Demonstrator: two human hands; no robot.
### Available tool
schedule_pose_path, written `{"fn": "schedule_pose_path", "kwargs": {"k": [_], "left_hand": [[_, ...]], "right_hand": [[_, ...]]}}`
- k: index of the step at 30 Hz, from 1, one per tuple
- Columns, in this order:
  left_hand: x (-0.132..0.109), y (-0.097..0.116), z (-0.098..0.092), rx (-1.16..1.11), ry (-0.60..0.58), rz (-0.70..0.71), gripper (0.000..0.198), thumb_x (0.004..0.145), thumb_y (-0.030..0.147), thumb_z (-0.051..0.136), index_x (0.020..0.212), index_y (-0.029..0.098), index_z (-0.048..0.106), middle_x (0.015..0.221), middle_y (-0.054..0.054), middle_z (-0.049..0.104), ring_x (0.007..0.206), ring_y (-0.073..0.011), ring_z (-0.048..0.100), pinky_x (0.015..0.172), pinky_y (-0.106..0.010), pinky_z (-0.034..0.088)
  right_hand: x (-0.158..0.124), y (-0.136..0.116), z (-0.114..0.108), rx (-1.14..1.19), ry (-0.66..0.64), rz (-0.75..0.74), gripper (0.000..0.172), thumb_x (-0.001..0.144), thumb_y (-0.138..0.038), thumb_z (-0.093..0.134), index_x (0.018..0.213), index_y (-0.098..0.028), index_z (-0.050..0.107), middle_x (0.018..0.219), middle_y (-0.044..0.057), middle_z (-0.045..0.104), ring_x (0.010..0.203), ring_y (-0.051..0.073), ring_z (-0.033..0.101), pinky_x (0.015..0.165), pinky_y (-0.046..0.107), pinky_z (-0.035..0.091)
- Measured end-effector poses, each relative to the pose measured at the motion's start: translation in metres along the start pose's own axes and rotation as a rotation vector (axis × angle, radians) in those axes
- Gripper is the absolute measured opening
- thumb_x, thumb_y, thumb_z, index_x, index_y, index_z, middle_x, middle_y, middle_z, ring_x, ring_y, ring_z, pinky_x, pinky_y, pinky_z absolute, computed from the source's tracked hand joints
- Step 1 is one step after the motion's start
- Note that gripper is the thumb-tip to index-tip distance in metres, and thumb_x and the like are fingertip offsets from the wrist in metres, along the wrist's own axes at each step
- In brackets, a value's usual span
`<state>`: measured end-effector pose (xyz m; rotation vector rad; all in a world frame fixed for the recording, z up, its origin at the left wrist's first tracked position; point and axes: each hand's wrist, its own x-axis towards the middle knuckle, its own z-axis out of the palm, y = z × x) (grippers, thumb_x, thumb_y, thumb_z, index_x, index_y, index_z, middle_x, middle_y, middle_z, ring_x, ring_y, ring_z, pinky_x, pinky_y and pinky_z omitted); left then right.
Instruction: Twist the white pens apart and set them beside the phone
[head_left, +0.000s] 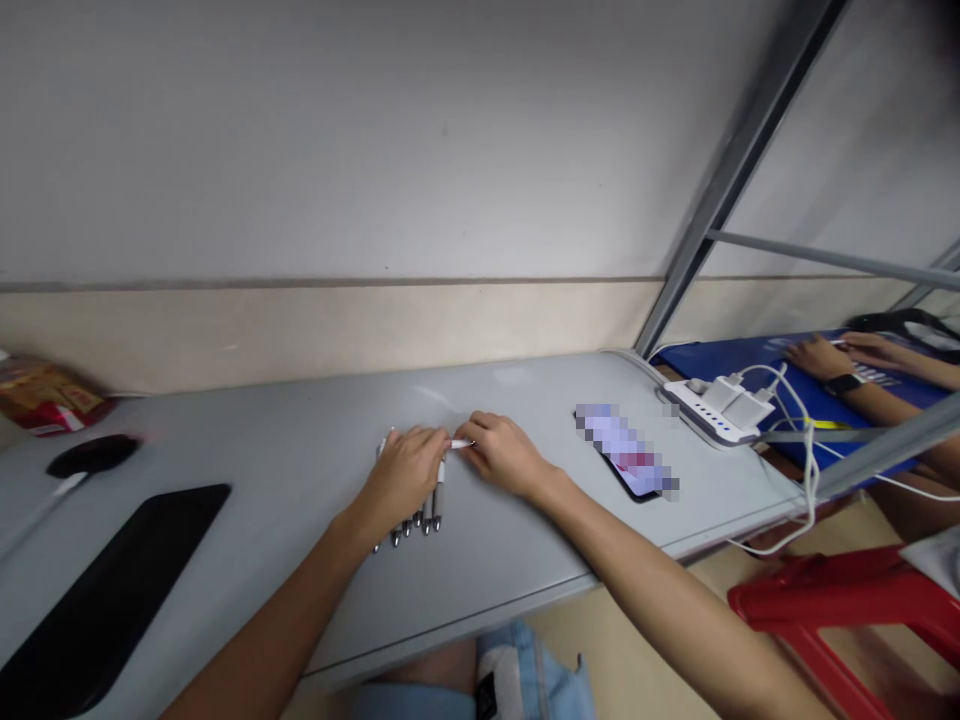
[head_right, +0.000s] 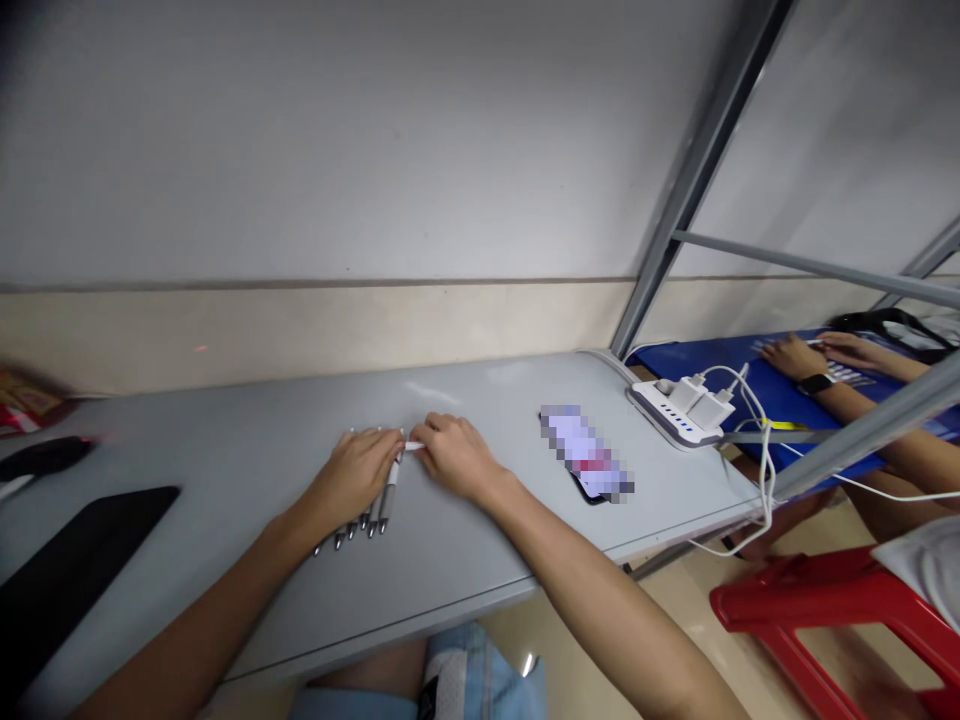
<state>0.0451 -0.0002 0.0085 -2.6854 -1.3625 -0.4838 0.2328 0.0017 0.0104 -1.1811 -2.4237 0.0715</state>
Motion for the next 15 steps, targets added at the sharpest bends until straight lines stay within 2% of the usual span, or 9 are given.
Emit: {"fn": "schedule_pose_path", "kwargs": {"k": [3,8,11,15], "left_hand": [[0.000,0.002,-0.001,-0.037,-0.014,-0.004,0.030,0.098,0.024,0.027,0.081,0.019,0.052,0.077,-0.002,0.062,0.075,-0.0195,0.056,0.071,-0.032,0.032],[0.000,0.006,-0.007,-0.159,-0.010,-0.034,0.033,0.098,0.029,0.026,0.082,0.020,0.054,0.076,-0.001,0.063,0.072,-0.0183,0.058,0.072,-0.032,0.035],[0.001,0.007,-0.011,-0.206,0.008,-0.047,0.030,0.097,0.033,0.032,0.093,0.021,0.059,0.078,-0.001,0.066,0.075,-0.0188,0.059,0.073,-0.032,0.038],[0.001,0.003,-0.010,-0.281,0.043,-0.037,0.032,0.096,0.031,0.035,0.117,0.025,0.058,0.097,-0.004,0.070,0.088,-0.0195,0.062,0.081,-0.034,0.041]], "right_hand": [[-0.001,0.002,-0.001,-0.013,0.038,-0.007,0.015,0.089,-0.013,0.051,0.100,-0.018,0.061,0.094,0.006,0.058,0.083,0.017,0.050,0.071,0.027,0.036],[0.000,0.004,0.001,-0.048,0.103,-0.012,0.023,0.084,-0.005,0.050,0.097,-0.020,0.060,0.094,0.006,0.057,0.086,0.018,0.046,0.070,0.027,0.034],[0.001,0.007,0.002,-0.060,0.116,-0.005,0.022,0.084,-0.006,0.050,0.097,-0.020,0.061,0.093,0.006,0.057,0.085,0.019,0.045,0.070,0.027,0.033],[0.001,0.013,-0.004,-0.027,0.136,0.037,0.023,0.085,-0.005,0.048,0.097,-0.020,0.062,0.093,0.007,0.058,0.086,0.019,0.046,0.072,0.028,0.034]]}}
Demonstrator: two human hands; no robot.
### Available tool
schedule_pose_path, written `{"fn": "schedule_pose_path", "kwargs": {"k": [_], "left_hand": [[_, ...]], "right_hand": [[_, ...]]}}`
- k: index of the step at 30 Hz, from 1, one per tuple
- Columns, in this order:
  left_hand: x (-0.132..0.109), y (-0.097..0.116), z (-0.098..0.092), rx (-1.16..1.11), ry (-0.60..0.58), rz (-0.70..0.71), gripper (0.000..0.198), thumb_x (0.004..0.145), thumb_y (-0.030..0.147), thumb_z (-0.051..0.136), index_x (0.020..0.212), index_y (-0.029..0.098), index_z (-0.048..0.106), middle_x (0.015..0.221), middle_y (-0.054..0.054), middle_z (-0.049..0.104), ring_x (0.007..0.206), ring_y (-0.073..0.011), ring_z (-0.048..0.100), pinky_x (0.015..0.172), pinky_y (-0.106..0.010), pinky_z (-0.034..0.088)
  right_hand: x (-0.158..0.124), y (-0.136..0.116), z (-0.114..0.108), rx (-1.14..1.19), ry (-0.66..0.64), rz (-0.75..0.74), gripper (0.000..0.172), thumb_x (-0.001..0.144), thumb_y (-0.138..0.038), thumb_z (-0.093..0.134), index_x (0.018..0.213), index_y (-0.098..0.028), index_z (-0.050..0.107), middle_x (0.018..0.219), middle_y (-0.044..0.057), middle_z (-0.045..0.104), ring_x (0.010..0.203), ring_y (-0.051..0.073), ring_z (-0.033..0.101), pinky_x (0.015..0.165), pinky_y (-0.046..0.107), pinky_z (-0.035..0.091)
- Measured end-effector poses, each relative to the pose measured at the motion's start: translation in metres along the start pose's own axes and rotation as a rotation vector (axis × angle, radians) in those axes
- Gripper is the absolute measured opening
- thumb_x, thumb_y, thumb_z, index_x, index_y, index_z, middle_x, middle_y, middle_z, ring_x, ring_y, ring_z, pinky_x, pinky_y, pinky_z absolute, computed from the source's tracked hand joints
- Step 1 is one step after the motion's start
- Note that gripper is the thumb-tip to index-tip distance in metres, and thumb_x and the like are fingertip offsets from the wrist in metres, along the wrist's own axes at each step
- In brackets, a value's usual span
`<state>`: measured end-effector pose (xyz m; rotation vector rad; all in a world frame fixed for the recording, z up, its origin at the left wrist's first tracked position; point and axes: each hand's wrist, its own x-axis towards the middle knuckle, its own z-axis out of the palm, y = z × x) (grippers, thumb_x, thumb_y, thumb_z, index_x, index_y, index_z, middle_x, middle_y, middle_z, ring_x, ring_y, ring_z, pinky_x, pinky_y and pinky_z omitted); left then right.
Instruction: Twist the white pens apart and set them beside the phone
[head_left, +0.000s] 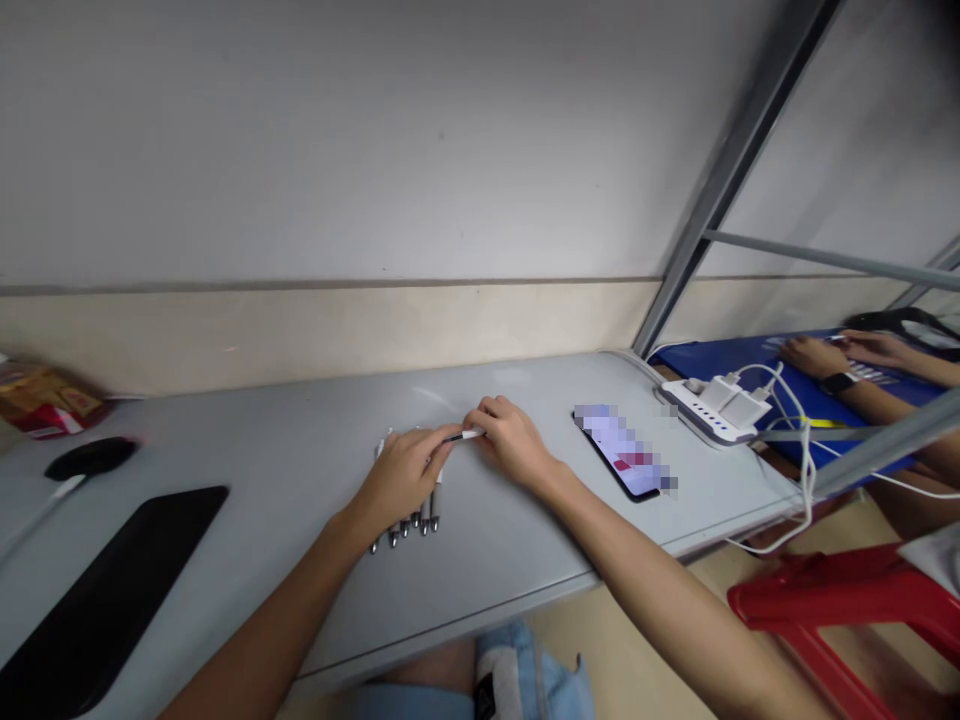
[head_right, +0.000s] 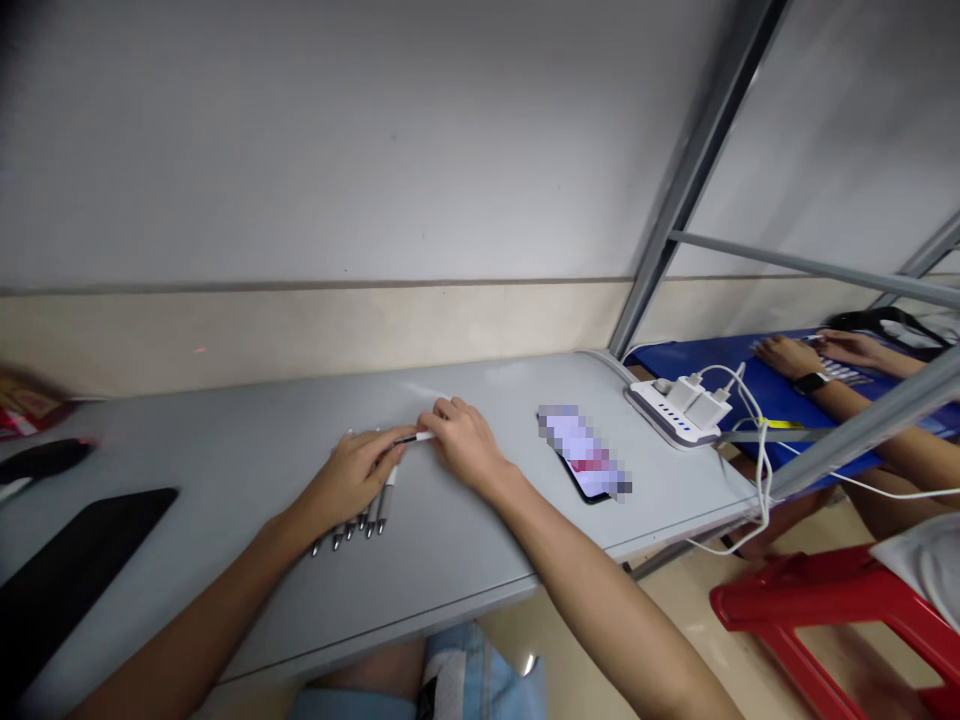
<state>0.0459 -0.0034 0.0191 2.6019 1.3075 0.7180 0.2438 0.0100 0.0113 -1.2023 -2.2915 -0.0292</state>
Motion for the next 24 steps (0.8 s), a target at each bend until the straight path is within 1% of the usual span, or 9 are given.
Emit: {"fn": "schedule_pose_path", "kwargs": {"k": [3,6,9,11,13,16,18,20,24], "left_hand": [[0.001,-0.005,-0.001,-0.082,0.002,-0.024,0.034,0.096,0.030,0.034,0.120,0.028,0.058,0.101,-0.002,0.070,0.090,-0.0182,0.063,0.081,-0.032,0.044],[0.002,-0.009,-0.003,-0.151,0.048,-0.093,0.031,0.095,0.031,0.034,0.114,0.026,0.058,0.094,0.000,0.070,0.082,-0.0162,0.063,0.075,-0.029,0.045],[0.002,-0.011,-0.004,-0.179,0.089,-0.152,0.029,0.095,0.035,0.034,0.108,0.024,0.057,0.080,0.002,0.066,0.069,-0.0147,0.060,0.067,-0.026,0.044],[0.002,-0.011,-0.005,-0.181,0.088,-0.166,0.029,0.095,0.037,0.034,0.108,0.023,0.057,0.075,0.003,0.064,0.064,-0.0142,0.058,0.064,-0.025,0.043],[0.002,-0.011,-0.004,-0.182,0.082,-0.161,0.029,0.095,0.036,0.034,0.107,0.023,0.057,0.076,0.003,0.064,0.064,-0.0142,0.058,0.064,-0.025,0.043],[0.002,-0.012,-0.003,-0.174,0.078,-0.129,0.028,0.095,0.033,0.034,0.107,0.024,0.057,0.086,0.001,0.067,0.074,-0.0150,0.061,0.069,-0.025,0.043],[0.002,-0.013,-0.002,-0.139,0.067,-0.117,0.028,0.095,0.033,0.034,0.108,0.024,0.057,0.090,0.000,0.068,0.077,-0.0156,0.062,0.070,-0.025,0.043],[0.001,-0.014,-0.001,-0.091,0.046,-0.113,0.028,0.096,0.033,0.033,0.108,0.025,0.057,0.089,0.000,0.068,0.077,-0.0159,0.062,0.069,-0.026,0.042],[0.001,-0.013,0.001,0.027,0.006,-0.079,0.027,0.097,0.030,0.032,0.107,0.026,0.057,0.088,0.000,0.069,0.081,-0.0176,0.063,0.074,-0.029,0.040]], "right_hand": [[0.001,0.005,-0.007,0.126,0.032,0.062,0.018,0.086,-0.009,0.050,0.094,-0.019,0.062,0.093,0.007,0.059,0.088,0.019,0.048,0.076,0.029,0.036],[0.004,0.008,-0.011,0.425,0.103,0.163,0.011,0.089,-0.019,0.051,0.095,-0.017,0.060,0.091,0.006,0.059,0.086,0.017,0.052,0.078,0.028,0.038],[0.008,0.010,-0.012,0.807,0.110,0.336,0.022,0.093,-0.032,0.043,0.106,-0.017,0.054,0.079,0.001,0.055,0.072,0.013,0.052,0.070,0.026,0.040],[0.009,0.011,-0.011,0.925,0.086,0.398,0.028,0.094,-0.036,0.038,0.109,-0.018,0.052,0.074,-0.001,0.053,0.066,0.012,0.050,0.066,0.024,0.039],[0.008,0.014,-0.011,0.861,0.091,0.360,0.026,0.094,-0.034,0.039,0.106,-0.018,0.055,0.081,0.001,0.057,0.072,0.012,0.051,0.069,0.025,0.039],[0.006,0.017,-0.009,0.593,0.091,0.235,0.020,0.092,-0.027,0.045,0.101,-0.017,0.060,0.097,0.005,0.061,0.088,0.015,0.053,0.081,0.028,0.037],[0.003,0.017,-0.008,0.424,0.057,0.174,0.019,0.092,-0.024,0.045,0.102,-0.018,0.061,0.097,0.006,0.062,0.092,0.017,0.053,0.085,0.031,0.035],[0.001,0.016,-0.008,0.305,0.018,0.127,0.020,0.094,-0.024,0.045,0.105,-0.020,0.062,0.096,0.006,0.061,0.093,0.018,0.052,0.086,0.032,0.034],[-0.001,0.008,-0.005,0.181,-0.040,0.027,0.023,0.095,-0.026,0.045,0.111,-0.022,0.062,0.097,0.006,0.060,0.092,0.019,0.051,0.083,0.031,0.032]]}}
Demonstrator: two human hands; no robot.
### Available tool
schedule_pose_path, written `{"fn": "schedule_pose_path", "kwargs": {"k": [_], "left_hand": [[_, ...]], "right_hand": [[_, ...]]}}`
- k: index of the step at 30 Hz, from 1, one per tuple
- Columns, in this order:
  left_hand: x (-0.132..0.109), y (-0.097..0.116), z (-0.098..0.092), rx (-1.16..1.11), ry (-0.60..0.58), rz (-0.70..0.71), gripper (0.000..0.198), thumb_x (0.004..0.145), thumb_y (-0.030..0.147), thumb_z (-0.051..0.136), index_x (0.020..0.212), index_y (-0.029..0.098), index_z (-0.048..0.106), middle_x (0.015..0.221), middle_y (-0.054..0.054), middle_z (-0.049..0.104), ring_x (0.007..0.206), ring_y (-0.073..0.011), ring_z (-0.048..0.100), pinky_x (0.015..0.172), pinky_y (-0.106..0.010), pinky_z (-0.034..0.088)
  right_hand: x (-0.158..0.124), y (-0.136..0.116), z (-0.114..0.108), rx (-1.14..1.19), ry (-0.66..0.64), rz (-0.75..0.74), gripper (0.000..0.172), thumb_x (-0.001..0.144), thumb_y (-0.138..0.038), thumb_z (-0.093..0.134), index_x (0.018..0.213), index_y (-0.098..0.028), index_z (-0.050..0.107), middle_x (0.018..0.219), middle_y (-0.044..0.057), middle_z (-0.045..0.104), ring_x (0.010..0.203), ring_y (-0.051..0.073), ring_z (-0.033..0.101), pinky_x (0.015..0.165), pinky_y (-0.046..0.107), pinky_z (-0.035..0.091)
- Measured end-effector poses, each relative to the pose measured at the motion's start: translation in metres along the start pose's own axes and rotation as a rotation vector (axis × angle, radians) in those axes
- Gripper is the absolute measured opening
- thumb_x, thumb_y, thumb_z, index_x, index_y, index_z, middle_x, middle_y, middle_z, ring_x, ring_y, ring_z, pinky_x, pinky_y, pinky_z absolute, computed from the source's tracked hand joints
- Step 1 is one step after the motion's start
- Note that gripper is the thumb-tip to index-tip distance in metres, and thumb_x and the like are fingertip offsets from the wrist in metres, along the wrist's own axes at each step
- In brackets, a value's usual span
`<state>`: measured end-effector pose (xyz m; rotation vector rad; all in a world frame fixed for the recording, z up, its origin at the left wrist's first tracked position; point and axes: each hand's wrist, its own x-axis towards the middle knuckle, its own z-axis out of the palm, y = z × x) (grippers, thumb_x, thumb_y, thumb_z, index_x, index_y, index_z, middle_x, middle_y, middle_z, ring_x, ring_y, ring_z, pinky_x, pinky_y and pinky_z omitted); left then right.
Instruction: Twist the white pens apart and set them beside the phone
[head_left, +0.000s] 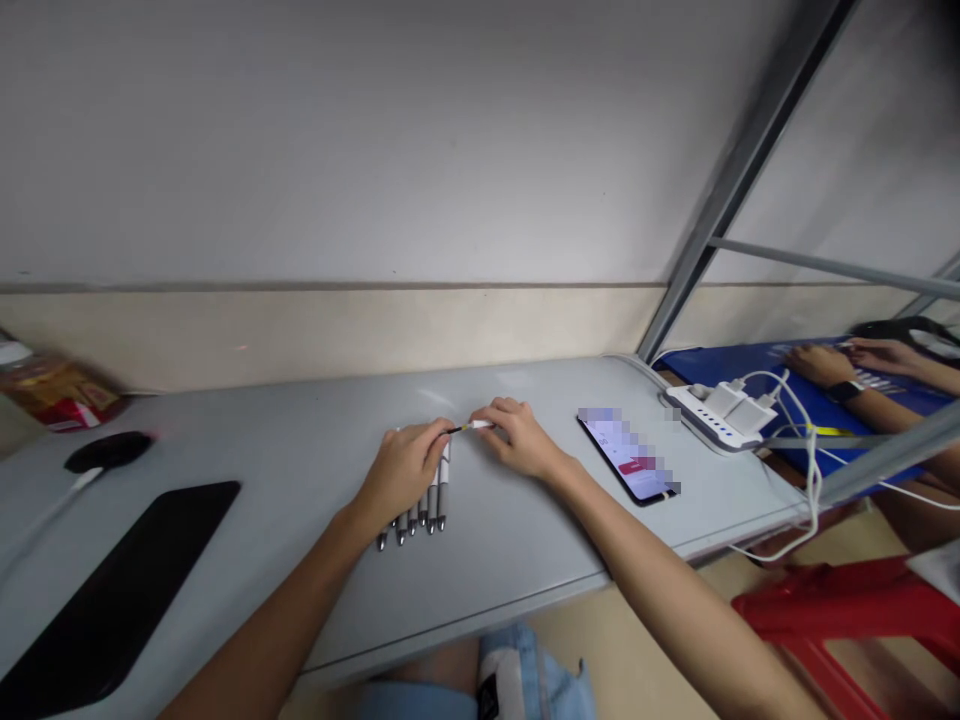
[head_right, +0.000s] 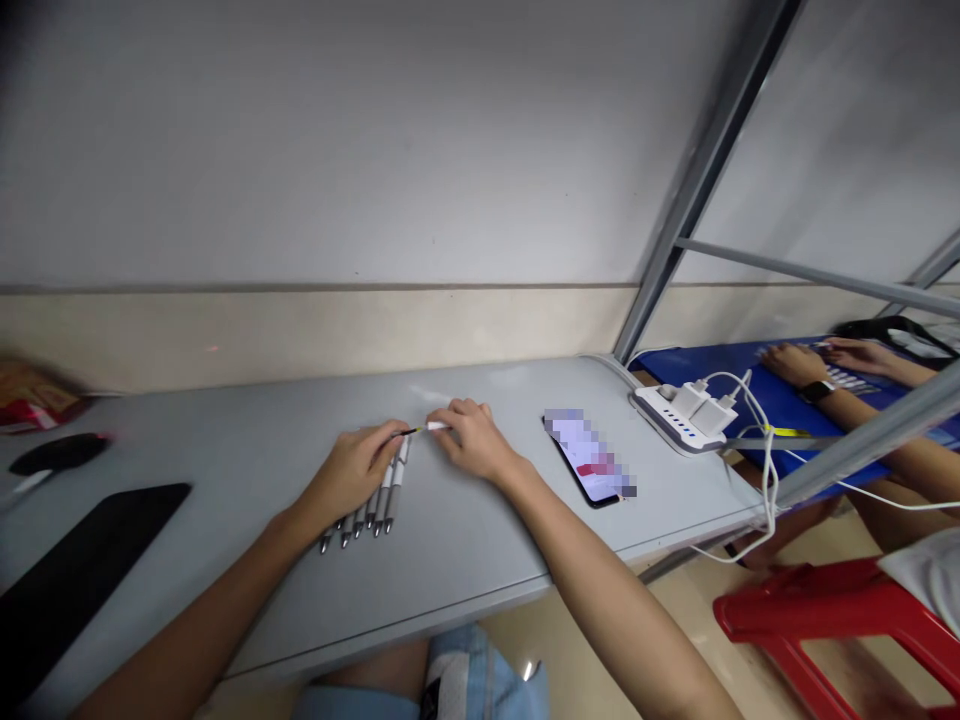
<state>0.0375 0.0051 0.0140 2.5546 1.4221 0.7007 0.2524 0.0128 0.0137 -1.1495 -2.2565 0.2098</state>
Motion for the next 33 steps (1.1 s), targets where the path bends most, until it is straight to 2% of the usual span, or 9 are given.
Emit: {"fn": "schedule_pose_path", "kwargs": {"k": [5,11,17,26,33], "left_hand": [[-0.002,0.005,0.003,0.095,-0.031,0.004,0.026,0.098,0.029,0.031,0.107,0.025,0.055,0.091,-0.001,0.068,0.088,-0.0200,0.061,0.078,-0.034,0.035],[-0.004,0.008,0.009,0.094,-0.017,0.019,0.031,0.099,0.029,0.025,0.090,0.021,0.054,0.084,-0.002,0.063,0.085,-0.0199,0.057,0.079,-0.035,0.033],[-0.005,0.005,0.012,0.114,0.002,0.053,0.027,0.098,0.025,0.027,0.092,0.020,0.053,0.088,-0.003,0.061,0.086,-0.0207,0.053,0.079,-0.036,0.033],[-0.003,0.006,0.009,0.160,0.064,0.143,0.021,0.097,0.020,0.035,0.092,0.019,0.055,0.089,-0.004,0.060,0.088,-0.0216,0.048,0.074,-0.035,0.033],[-0.003,0.009,0.006,0.155,0.092,0.169,0.018,0.095,0.021,0.039,0.090,0.019,0.056,0.092,-0.006,0.058,0.089,-0.0223,0.047,0.077,-0.035,0.037]], "right_hand": [[0.000,-0.011,0.007,-0.108,-0.041,-0.040,0.024,0.098,-0.026,0.042,0.110,-0.020,0.062,0.095,0.007,0.062,0.089,0.018,0.051,0.077,0.030,0.030],[0.001,-0.018,0.011,-0.163,-0.056,-0.057,0.019,0.097,-0.022,0.043,0.107,-0.019,0.060,0.095,0.007,0.066,0.089,0.018,0.053,0.077,0.030,0.029],[0.001,-0.020,0.012,-0.164,-0.052,-0.055,0.016,0.097,-0.023,0.045,0.106,-0.017,0.056,0.094,0.008,0.066,0.085,0.018,0.056,0.077,0.029,0.032],[0.001,-0.018,0.009,-0.149,-0.087,-0.093,0.022,0.099,-0.027,0.040,0.102,-0.015,0.059,0.095,0.009,0.066,0.084,0.016,0.058,0.073,0.028,0.034],[0.000,-0.020,0.010,-0.102,-0.139,-0.085,0.031,0.101,-0.031,0.033,0.102,-0.015,0.060,0.093,0.008,0.068,0.078,0.014,0.059,0.069,0.026,0.035]]}}
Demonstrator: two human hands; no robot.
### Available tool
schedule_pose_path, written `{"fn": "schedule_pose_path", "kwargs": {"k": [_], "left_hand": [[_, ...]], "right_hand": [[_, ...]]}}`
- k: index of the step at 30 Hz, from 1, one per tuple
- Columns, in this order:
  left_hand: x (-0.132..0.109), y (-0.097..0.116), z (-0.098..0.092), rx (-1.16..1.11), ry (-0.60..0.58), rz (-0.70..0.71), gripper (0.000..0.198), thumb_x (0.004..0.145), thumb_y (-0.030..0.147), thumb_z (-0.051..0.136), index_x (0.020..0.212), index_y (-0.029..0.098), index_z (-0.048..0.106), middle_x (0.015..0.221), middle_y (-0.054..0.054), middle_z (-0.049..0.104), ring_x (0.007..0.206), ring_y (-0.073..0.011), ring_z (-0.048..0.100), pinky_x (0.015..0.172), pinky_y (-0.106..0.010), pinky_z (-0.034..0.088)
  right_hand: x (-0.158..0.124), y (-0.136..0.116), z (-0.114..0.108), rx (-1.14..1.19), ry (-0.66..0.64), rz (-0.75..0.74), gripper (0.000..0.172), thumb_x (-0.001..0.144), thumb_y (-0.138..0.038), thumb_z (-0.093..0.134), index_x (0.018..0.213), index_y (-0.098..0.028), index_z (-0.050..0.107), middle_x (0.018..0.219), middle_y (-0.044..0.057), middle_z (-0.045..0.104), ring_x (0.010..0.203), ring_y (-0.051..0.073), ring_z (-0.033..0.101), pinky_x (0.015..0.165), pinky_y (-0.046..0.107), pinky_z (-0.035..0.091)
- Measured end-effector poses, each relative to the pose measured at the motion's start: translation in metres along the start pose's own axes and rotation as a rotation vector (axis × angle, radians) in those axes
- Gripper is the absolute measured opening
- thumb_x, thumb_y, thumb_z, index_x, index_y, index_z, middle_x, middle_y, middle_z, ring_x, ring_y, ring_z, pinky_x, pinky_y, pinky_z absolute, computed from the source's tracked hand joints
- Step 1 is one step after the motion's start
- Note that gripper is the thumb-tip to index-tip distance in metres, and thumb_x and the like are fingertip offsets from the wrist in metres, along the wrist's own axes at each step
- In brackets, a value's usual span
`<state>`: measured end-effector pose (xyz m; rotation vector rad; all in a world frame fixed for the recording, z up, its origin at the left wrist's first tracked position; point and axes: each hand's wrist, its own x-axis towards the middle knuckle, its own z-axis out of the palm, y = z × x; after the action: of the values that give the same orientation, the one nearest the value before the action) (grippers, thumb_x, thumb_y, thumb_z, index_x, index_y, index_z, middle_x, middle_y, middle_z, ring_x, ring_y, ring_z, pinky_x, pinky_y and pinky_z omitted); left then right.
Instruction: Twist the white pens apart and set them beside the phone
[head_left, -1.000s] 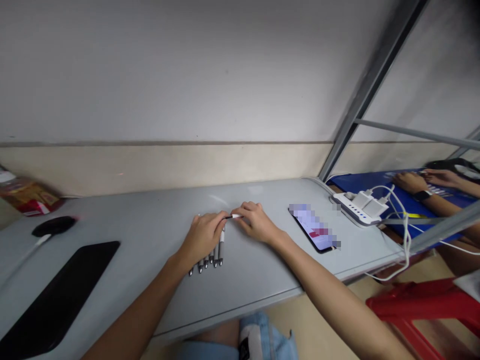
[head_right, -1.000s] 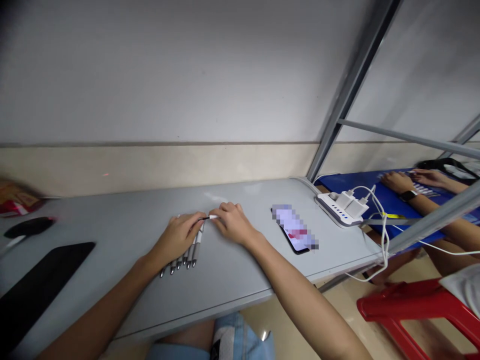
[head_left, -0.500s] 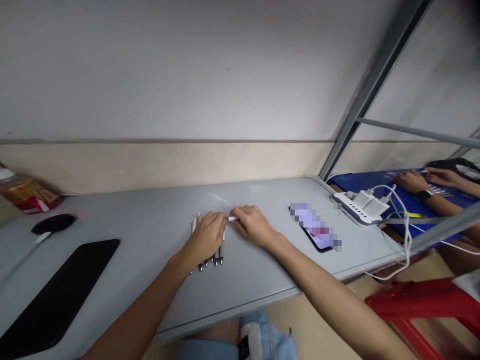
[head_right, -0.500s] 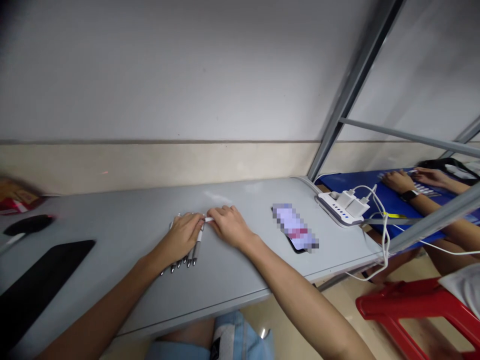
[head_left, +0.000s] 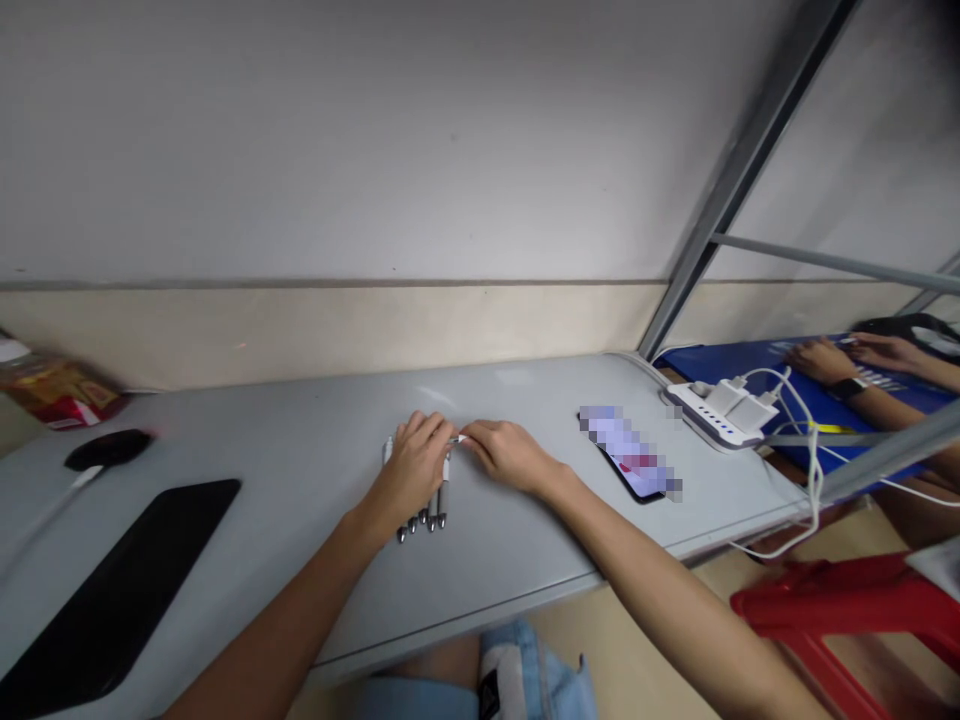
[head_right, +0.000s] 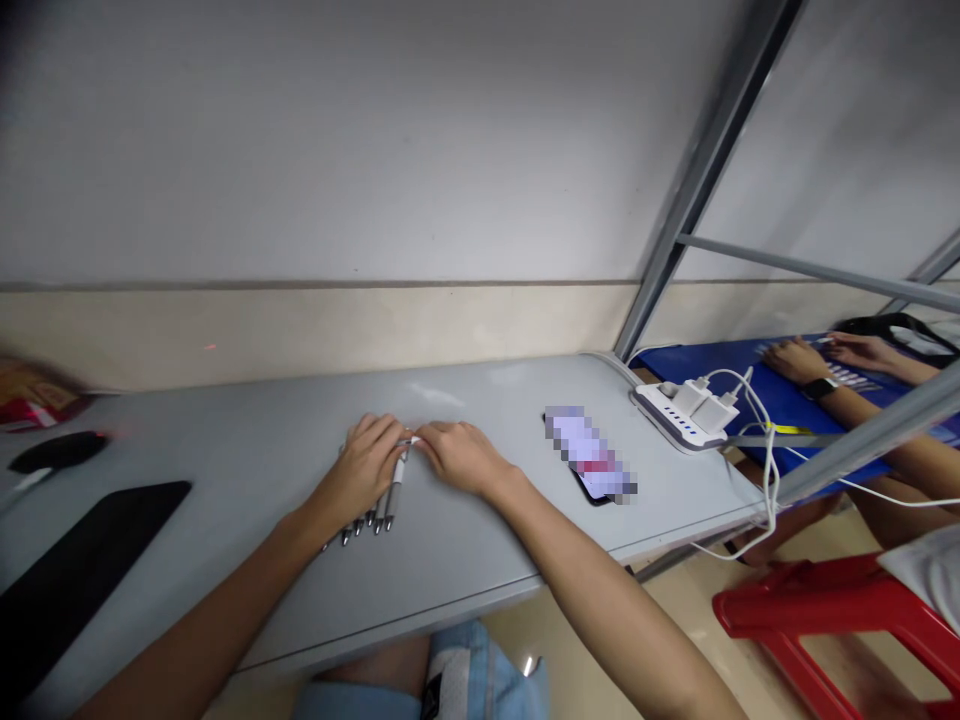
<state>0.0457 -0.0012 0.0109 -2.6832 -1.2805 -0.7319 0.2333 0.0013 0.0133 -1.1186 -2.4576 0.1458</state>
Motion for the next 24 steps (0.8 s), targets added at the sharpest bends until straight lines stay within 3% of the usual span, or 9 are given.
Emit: {"fn": "schedule_pose_path", "kwargs": {"k": [4,9,13,16,20,22,24], "left_hand": [[0.001,-0.004,0.000,-0.089,0.062,-0.088,0.019,0.094,0.031,0.043,0.103,0.020,0.056,0.101,-0.005,0.061,0.099,-0.0218,0.052,0.083,-0.036,0.038],[0.003,-0.014,0.000,-0.191,0.011,-0.273,0.034,0.096,0.033,0.033,0.074,0.019,0.055,0.068,-0.001,0.058,0.069,-0.0169,0.054,0.070,-0.031,0.040],[0.004,-0.017,-0.004,-0.405,0.086,-0.216,0.013,0.088,0.030,0.049,0.088,0.020,0.057,0.086,-0.001,0.062,0.083,-0.0158,0.057,0.076,-0.029,0.043],[0.004,-0.016,-0.005,-0.465,0.129,-0.218,0.017,0.083,0.033,0.057,0.095,0.021,0.056,0.097,-0.002,0.062,0.090,-0.0166,0.057,0.078,-0.029,0.044],[0.004,-0.018,-0.005,-0.433,0.008,-0.396,0.032,0.092,0.040,0.040,0.075,0.019,0.056,0.065,0.002,0.057,0.062,-0.0138,0.053,0.060,-0.027,0.040],[0.003,-0.018,-0.007,-0.424,-0.029,-0.367,0.033,0.092,0.038,0.040,0.070,0.019,0.055,0.062,0.002,0.055,0.060,-0.0136,0.052,0.060,-0.027,0.039],[0.004,-0.017,-0.009,-0.415,0.037,-0.266,0.020,0.088,0.032,0.049,0.076,0.019,0.057,0.075,0.001,0.060,0.074,-0.0152,0.056,0.070,-0.028,0.042]], "right_hand": [[0.000,0.001,-0.001,-0.055,-0.001,0.051,0.028,0.100,-0.030,0.036,0.099,-0.015,0.059,0.093,0.008,0.067,0.074,0.014,0.057,0.067,0.026,0.034],[0.000,0.004,-0.005,-0.106,0.021,0.075,0.027,0.100,-0.031,0.036,0.098,-0.016,0.059,0.092,0.008,0.065,0.074,0.014,0.055,0.069,0.028,0.033],[0.000,0.005,-0.005,-0.097,0.036,0.053,0.026,0.100,-0.030,0.036,0.096,-0.016,0.058,0.089,0.006,0.064,0.072,0.014,0.054,0.067,0.027,0.032],[0.000,0.005,-0.005,-0.078,0.035,0.050,0.026,0.100,-0.029,0.037,0.095,-0.016,0.058,0.088,0.006,0.063,0.071,0.013,0.053,0.067,0.027,0.031],[-0.001,0.005,-0.006,-0.070,0.043,0.041,0.025,0.100,-0.029,0.037,0.097,-0.016,0.059,0.090,0.006,0.063,0.074,0.013,0.053,0.069,0.027,0.032],[-0.001,0.006,-0.006,-0.075,0.044,0.033,0.025,0.100,-0.029,0.037,0.097,-0.016,0.058,0.090,0.006,0.063,0.074,0.013,0.053,0.069,0.027,0.031],[-0.001,0.006,-0.005,-0.073,0.046,0.027,0.025,0.100,-0.029,0.037,0.097,-0.016,0.058,0.090,0.006,0.063,0.073,0.013,0.053,0.068,0.026,0.031]]}}
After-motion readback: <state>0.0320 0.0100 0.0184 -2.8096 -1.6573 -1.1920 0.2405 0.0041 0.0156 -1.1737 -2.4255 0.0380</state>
